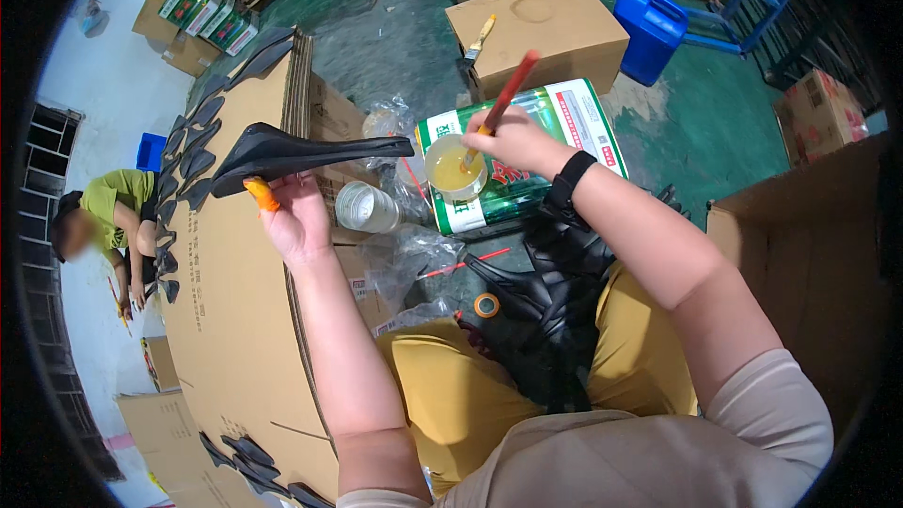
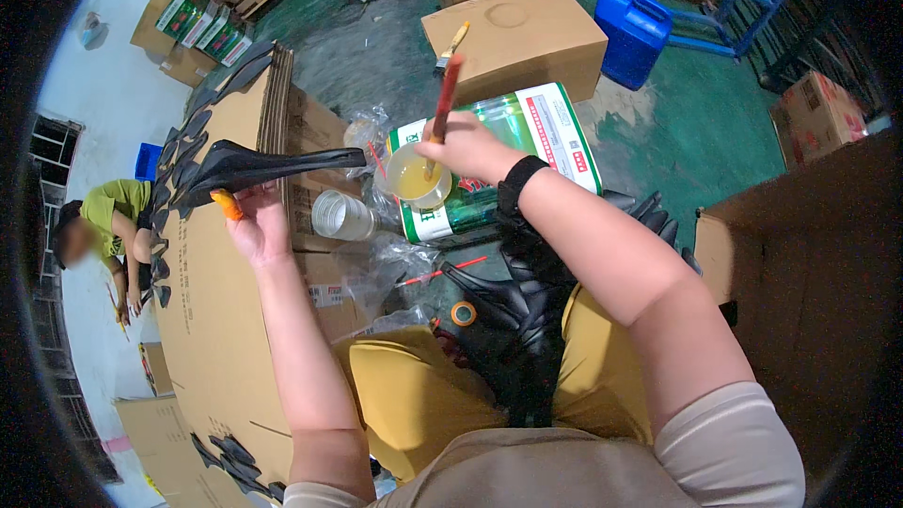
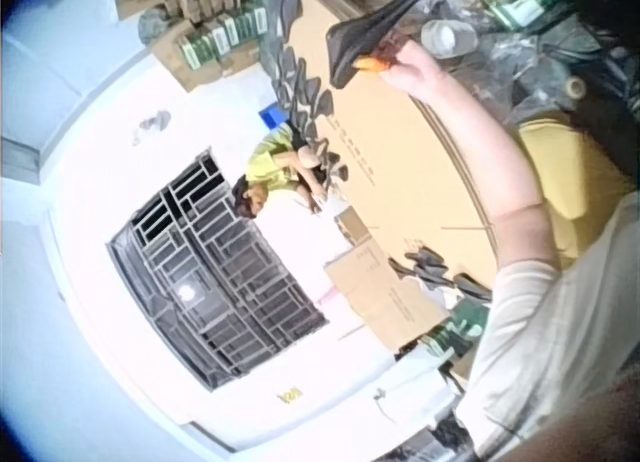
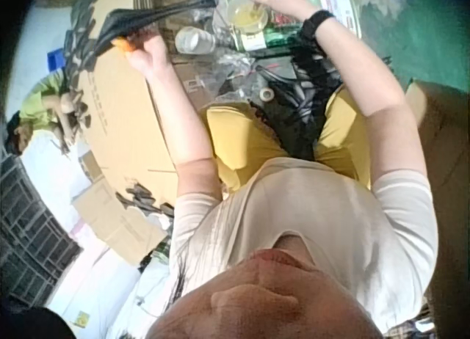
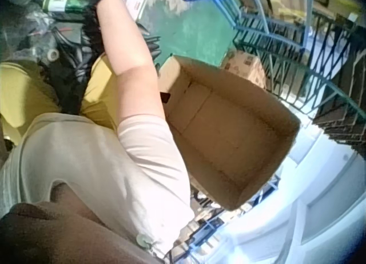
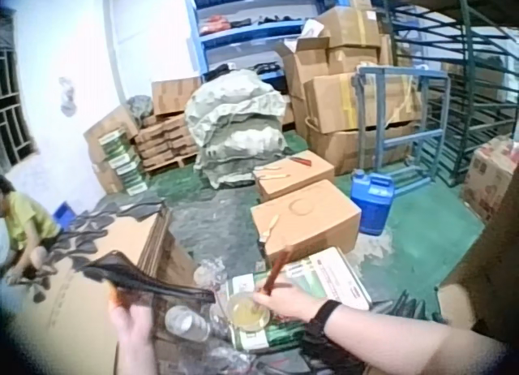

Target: The person is applying a liquid substance with a brush to plastic parts in a manufacturing environment.

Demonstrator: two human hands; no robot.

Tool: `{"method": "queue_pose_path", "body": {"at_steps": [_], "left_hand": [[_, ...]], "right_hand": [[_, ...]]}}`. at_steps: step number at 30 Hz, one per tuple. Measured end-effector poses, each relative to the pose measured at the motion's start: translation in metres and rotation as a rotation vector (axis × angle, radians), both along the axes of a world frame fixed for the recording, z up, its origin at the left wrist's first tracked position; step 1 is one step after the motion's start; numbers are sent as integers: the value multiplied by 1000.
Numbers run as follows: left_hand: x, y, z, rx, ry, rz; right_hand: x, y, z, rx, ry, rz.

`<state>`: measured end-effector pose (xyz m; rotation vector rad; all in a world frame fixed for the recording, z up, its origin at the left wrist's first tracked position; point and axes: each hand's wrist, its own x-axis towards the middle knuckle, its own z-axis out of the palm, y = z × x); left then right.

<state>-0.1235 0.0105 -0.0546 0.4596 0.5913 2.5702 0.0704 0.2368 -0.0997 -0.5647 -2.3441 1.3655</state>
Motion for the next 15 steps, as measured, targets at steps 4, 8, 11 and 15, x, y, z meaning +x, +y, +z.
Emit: {"method": "queue_pose_path", "body": {"at_steps": [4,8,11,15], "left_hand": [[-3,-11,-5,-10,161,-25],[5,-6,-5,-76,372,15],[12,-1,-6,-147,392,93],[21,6,-7,-197,473,46]], "right_hand": [[-9,-11,9,38,63,121],[-9,-7,1,54,75,115],[-5,4,11,-11,117,26],[12,22,37,-407,287,-103]]}}
